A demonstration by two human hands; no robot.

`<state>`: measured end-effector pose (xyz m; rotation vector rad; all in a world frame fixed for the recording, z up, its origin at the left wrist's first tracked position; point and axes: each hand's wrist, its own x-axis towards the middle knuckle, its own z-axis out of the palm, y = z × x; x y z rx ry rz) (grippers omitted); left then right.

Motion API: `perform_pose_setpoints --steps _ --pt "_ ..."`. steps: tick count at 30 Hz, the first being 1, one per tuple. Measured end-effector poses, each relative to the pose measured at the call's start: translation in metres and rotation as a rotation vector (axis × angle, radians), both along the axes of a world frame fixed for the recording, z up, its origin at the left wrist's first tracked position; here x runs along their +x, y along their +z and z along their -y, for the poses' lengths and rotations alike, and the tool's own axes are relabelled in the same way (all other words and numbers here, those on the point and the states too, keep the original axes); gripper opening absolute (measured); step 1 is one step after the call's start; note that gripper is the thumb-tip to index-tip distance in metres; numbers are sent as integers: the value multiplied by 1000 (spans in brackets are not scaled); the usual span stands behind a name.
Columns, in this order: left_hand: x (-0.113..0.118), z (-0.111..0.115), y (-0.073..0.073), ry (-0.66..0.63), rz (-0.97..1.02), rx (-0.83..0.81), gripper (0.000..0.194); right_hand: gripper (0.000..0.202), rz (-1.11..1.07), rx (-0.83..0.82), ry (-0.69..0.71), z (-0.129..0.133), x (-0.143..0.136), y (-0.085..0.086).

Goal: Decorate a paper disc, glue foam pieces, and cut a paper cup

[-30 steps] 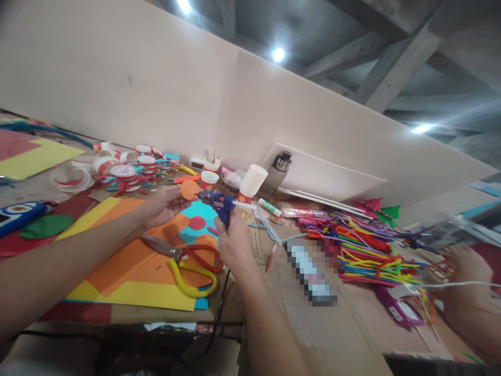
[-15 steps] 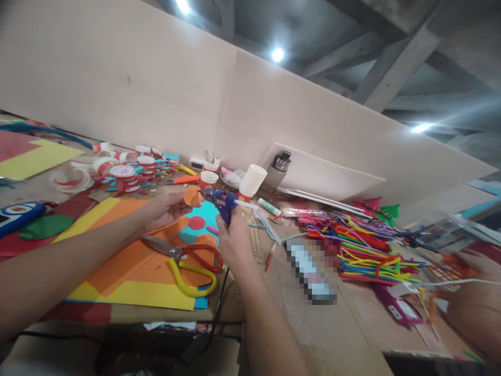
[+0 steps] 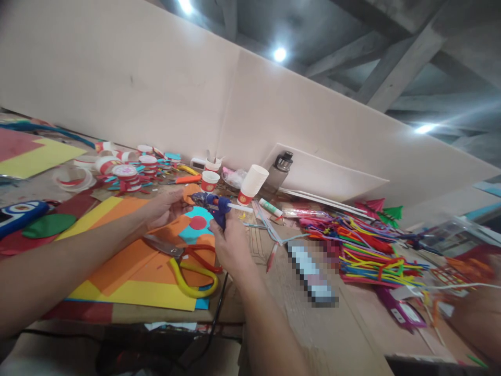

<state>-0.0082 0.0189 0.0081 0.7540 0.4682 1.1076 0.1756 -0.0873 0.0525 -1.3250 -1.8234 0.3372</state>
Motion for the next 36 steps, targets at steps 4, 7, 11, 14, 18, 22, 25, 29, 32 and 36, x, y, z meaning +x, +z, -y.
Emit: perform_pose_setpoints --steps 4,7,11,14,18,22,25,29,32,36 --pt "1 1 -2 -51 -39 14 14 37 -95 20 -11 -1 -3 1" --pt "1 3 -3 -93 -57 50 19 32 -123 45 -57 -2 -3 0" --pt "0 4 -2 -121 -64 95 23 33 -129 28 -104 -3 0 -2" --pt "-1 2 -1 -89 -41 87 22 32 -138 28 -80 -1 0 -1" --pt "-5 -3 0 -3 -18 56 17 36 -113 1 -10 1 -2 0" --pt "-5 -4 0 12 -16 58 17 36 -112 -15 0 0 -2 0" --pt "-3 1 0 -61 -35 76 22 32 -155 24 -44 -1 -2 1" --pt "-1 3 -1 -95 -31 71 22 33 -131 28 -59 -1 -2 2" --pt "-2 0 -1 -27 -3 52 18 37 -54 14 -18 1 -3 1" --pt "-6 -6 0 44 22 30 13 39 -10 -3 12 2 -2 0"
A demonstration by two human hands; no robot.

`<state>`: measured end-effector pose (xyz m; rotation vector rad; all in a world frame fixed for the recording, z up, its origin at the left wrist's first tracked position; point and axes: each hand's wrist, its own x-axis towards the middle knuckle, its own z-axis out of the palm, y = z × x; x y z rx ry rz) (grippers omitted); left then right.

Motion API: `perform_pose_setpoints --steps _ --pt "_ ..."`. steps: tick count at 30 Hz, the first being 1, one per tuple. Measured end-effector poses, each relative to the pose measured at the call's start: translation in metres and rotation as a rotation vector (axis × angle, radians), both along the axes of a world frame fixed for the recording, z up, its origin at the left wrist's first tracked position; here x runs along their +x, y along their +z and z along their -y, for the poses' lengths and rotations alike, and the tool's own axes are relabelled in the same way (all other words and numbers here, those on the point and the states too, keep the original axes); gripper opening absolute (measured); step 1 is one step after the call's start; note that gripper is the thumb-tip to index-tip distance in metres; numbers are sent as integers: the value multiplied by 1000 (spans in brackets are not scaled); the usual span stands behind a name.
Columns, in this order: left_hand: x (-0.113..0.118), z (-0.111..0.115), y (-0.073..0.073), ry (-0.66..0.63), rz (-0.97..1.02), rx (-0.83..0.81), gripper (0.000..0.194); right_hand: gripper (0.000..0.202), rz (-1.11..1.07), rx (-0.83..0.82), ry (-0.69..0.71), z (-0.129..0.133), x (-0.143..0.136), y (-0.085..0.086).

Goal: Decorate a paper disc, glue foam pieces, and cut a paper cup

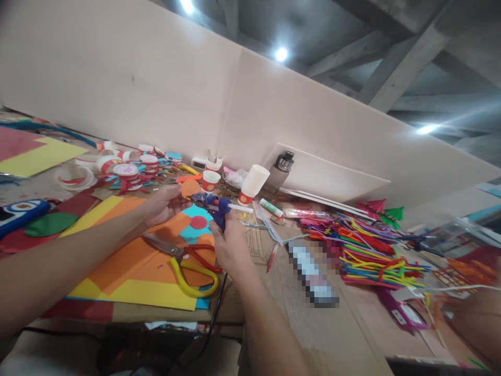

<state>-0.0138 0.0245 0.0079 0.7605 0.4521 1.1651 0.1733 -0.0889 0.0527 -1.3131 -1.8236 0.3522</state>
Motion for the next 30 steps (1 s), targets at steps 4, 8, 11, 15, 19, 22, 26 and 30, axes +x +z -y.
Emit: perform_pose_setpoints --steps 4,8,11,15,19,22,26,30 --pt "-2 -1 0 8 1 5 17 38 -48 -8 -25 -1 2 -1" --pt "-1 1 1 15 6 -7 18 38 -37 -21 -51 0 2 0" --pt "1 3 4 34 18 -32 15 41 1 -26 -9 1 1 2" --pt "2 6 7 27 8 -34 14 40 -7 -21 -24 2 0 2" --pt "2 5 6 40 22 -43 14 38 -26 -23 -52 1 1 1" --pt "1 3 5 40 25 -34 15 39 -7 -24 -40 1 2 2" --pt "3 5 4 10 6 10 13 42 -14 -11 -2 2 0 3" --pt "7 9 1 -35 -42 18 14 39 -82 -4 18 1 -1 1"
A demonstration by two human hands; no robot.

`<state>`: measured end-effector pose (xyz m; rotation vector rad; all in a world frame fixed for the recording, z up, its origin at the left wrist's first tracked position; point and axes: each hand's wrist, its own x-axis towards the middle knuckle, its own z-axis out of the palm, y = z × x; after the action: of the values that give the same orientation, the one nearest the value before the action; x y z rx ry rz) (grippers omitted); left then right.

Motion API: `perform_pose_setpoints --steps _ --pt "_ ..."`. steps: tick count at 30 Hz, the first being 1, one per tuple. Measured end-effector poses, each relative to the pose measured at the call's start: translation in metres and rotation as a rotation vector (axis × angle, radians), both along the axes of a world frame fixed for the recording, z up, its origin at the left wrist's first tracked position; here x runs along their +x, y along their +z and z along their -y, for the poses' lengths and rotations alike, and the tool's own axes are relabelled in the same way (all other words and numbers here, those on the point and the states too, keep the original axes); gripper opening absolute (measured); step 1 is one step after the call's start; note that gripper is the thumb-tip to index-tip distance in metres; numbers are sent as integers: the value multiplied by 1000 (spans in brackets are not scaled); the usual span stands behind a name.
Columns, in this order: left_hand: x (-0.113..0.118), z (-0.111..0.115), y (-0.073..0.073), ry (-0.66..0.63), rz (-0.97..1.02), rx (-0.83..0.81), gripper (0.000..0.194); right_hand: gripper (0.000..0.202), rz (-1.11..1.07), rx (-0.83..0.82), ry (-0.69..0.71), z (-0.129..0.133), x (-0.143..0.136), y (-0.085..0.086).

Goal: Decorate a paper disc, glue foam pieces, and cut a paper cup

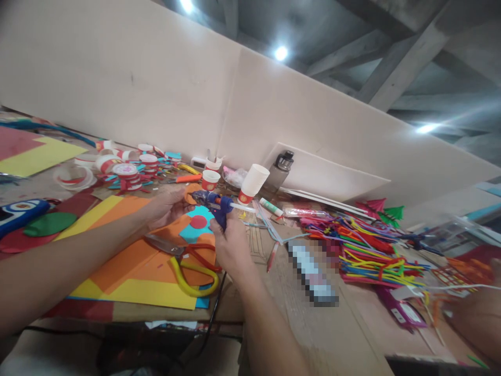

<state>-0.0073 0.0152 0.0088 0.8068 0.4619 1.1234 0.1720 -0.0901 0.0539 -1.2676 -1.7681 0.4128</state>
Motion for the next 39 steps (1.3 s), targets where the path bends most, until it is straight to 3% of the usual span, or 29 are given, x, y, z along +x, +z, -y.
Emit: perform_pose_setpoints --steps 8,15,21,33,36,39 --pt "0 1 -5 -91 -53 102 19 33 -84 15 -80 0 -1 1" --pt "-1 6 3 -105 -75 98 24 31 -70 28 -123 -2 5 0" --pt "-3 3 7 -34 -37 88 26 29 -60 35 -148 -2 5 0" --pt "-5 -2 8 111 80 -5 17 32 -58 -10 -72 1 1 2" --pt "-6 -7 6 165 113 -28 15 22 -101 -52 -128 -5 10 1" --pt "-7 -12 2 197 105 -59 15 25 -142 -143 -232 -20 32 -8"
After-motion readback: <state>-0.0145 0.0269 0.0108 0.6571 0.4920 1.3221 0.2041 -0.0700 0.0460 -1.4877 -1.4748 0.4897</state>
